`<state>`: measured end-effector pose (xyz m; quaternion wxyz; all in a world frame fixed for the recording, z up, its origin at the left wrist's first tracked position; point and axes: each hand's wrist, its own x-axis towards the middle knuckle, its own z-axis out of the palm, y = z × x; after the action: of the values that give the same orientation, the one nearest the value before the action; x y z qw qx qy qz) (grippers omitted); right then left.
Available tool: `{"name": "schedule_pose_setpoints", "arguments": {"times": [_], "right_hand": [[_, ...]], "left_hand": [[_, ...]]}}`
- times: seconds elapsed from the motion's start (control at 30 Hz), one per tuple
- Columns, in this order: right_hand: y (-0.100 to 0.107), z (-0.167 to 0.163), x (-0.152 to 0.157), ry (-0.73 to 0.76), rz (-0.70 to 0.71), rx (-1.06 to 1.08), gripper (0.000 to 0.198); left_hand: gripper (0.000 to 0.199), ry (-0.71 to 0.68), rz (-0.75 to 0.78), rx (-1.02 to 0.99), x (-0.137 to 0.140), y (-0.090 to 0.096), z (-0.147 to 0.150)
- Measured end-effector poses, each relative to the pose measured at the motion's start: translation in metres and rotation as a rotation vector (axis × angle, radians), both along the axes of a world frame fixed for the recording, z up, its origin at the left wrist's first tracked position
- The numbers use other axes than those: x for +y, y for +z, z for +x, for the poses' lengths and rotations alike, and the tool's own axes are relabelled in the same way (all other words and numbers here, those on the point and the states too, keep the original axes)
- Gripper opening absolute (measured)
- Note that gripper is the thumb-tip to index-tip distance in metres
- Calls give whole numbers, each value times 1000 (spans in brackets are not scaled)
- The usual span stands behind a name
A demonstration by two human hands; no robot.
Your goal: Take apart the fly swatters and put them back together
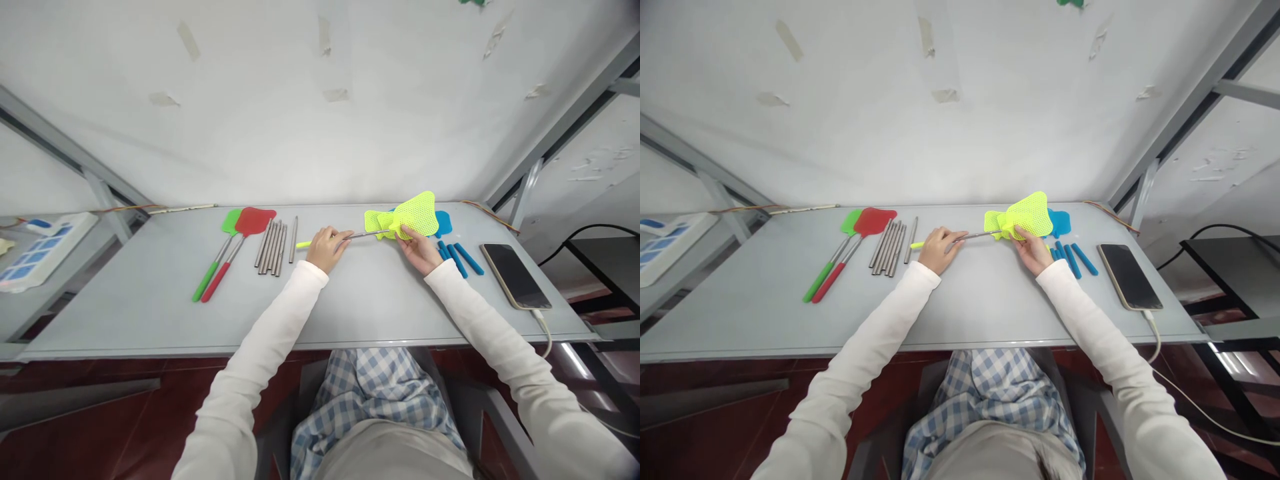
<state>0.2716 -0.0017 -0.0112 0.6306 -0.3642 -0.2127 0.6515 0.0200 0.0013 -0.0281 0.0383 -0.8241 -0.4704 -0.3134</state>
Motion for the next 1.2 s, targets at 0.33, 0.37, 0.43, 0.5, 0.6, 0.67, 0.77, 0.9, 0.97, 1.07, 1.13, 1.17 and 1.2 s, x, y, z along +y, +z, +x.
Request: {"name": "schedule_pose_setpoints", "arguments": {"times": [0.33,0.37,0.43,0.5,0.6,0.67,0.77,0.9,0.97,1.07,1.13,1.17,1.2], "right_hand": [[-6,1,2,5,19,-37,16],[-6,2,2,6,19,-32,17],[-6,2,3,18,26,-20,20],[-6,2,2,30,41,-20,24],[-6,1,1,39,63,-29,30],[-6,0,1,33,67,-16,30],[-7,0,1,13,71,17,30],[-8,0,2,18,57,24,29],[-8,0,2,19,39,28,27],[-6,-1,1,2,20,41,27],[-5,-2,0,0,17,45,26],[-5,-2,0,5,18,46,26],[-5,-2,0,12,19,45,25]], "left_hand": [[41,32,-24,-7,1,-1,-1],[41,31,-24,-5,1,-1,-1],[40,26,-25,-8,1,-2,0],[40,22,-27,-19,1,-3,1],[41,11,-34,-39,0,-5,3],[41,-2,-37,-48,-1,-6,4],[41,-8,-33,-49,-1,-6,5],[41,4,-26,-38,-1,-4,5],[40,7,-25,-39,-1,-4,5],[41,6,-28,-51,-2,-4,5],[42,2,-31,-54,-2,-4,5],[42,1,-33,-51,-3,-4,5],[43,1,-34,-46,-3,-4,5]]}}
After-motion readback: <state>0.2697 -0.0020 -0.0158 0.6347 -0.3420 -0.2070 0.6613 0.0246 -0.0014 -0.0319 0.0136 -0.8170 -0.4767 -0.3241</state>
